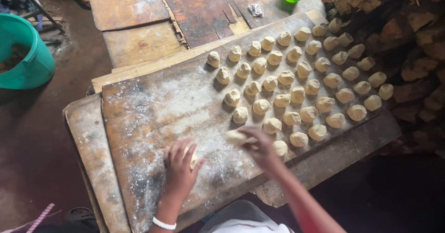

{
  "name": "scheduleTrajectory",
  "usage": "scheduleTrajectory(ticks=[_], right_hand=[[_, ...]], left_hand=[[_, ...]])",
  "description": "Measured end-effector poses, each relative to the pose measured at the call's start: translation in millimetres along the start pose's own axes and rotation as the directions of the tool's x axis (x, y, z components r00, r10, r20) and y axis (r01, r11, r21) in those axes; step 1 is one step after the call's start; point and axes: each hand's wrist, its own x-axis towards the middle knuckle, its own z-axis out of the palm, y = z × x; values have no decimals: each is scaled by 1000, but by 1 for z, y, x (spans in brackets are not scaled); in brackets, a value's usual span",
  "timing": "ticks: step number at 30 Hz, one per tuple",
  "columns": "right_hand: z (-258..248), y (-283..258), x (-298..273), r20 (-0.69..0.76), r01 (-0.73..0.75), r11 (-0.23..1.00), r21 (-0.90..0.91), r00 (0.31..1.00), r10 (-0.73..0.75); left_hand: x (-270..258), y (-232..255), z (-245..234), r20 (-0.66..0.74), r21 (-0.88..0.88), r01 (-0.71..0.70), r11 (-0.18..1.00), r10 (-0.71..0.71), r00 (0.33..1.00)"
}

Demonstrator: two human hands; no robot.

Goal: The person repeatedly takes small pieces of dough from a pile on a wooden table, rolls them into balls, and arranges them in neat rows. The person works continuously, shaping the dough by hand and placing each finished piece next to others.

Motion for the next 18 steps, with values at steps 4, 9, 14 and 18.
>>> scheduleTrajectory(ticks=[4,9,14,18], right_hand=[[-30,-4,6,-15,34,852,-523,999,-49],[-23,-1,27,142,193,796,-573,980,-136],[-4,14,16,-32,-10,935,-355,1000,-1],[19,32,9,-149,103,891,-443,971,-187]], left_hand=[[-5,-6,8,136,93,103,990,-115,984],[-3,-2,16,210,-80,226,971,-206,956],[-16,-3,3,308,-41,152,988,-132,942],[-17,-7,-6,320,-136,150,979,-100,942]])
